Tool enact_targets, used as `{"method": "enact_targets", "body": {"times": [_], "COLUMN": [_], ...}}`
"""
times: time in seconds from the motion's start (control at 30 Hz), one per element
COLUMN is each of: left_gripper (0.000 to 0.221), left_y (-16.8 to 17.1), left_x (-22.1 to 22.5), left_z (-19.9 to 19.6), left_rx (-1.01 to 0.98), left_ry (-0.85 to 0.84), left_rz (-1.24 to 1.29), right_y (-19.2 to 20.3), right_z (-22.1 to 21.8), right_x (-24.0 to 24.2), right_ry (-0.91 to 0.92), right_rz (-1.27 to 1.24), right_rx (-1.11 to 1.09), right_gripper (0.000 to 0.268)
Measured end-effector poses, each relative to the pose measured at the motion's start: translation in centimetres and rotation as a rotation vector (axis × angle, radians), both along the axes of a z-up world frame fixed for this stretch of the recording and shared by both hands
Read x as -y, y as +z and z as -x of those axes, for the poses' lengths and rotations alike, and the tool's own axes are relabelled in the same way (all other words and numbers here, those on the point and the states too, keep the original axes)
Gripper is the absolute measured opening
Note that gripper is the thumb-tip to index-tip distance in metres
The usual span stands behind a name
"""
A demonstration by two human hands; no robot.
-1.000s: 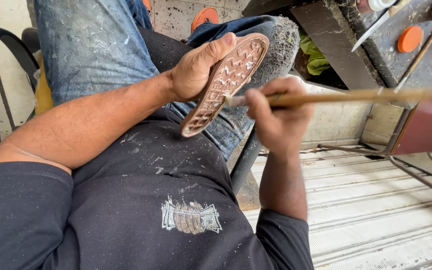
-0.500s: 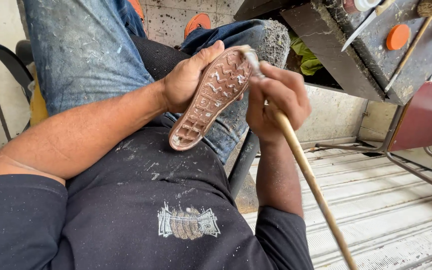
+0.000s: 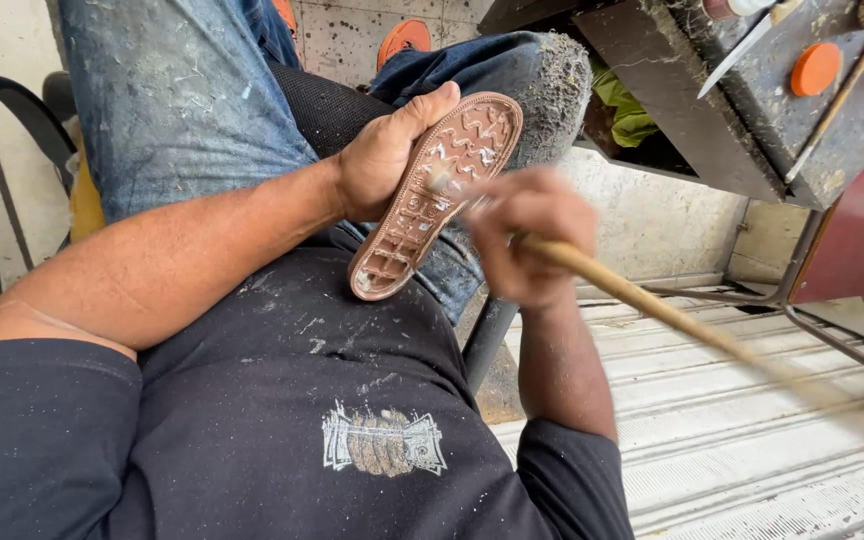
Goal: Apply adhesive to shoe soles and uppers using a brush
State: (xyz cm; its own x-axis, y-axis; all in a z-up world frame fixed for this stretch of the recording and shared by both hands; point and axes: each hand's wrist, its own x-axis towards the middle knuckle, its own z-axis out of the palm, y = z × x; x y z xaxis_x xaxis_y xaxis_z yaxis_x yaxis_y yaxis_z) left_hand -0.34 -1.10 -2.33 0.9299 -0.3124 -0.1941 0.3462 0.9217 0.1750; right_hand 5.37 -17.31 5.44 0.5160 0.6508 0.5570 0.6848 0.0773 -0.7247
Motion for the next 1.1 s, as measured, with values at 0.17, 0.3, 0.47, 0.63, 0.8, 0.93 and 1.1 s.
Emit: {"method": "enact_targets", "body": {"times": [0.17,0.3,0.47,0.63,0.8,0.93,1.1], "left_gripper": [0.056,0.060,0.055,0.057,0.053,0.035,0.072], "left_y": [0.0,-0.2,-0.9,-1.8,-0.8,2.7,-2.6], "left_x": [0.3,-0.1,0.9,0.5,0.1,1.7,-0.1], "left_z": [0.4,0.1,0.4,0.7,0.3,1.8,2.8], "left_rx": [0.022,0.056,0.027,0.018,0.127,-0.407,0.183], "left_ry": [0.014,-0.034,-0.035,-0.146,-0.124,0.068,-0.213], "left_rz": [-0.065,-0.003,0.066,0.287,0.160,-0.092,-0.125], "right_y": [-2.9,-1.4,-2.5,-2.6,-3.5,0.6,3.1], "right_z": [-1.9,-1.1,-2.2,-0.4,-1.0,2.0,-9.4], "right_x": [0.4,0.0,-0.4,-0.3,0.3,-0.4,3.5], "right_ry": [0.297,0.019,0.235,0.387,0.124,0.362,-0.065], "right_rz": [-0.242,-0.094,-0.215,-0.083,-0.060,0.029,-0.050], "right_rx": [-0.470,-0.003,-0.356,0.026,0.090,-0.303,-0.164], "right_gripper": [0.019,0.018,0.030,0.009,0.009,0.012,0.011]}}
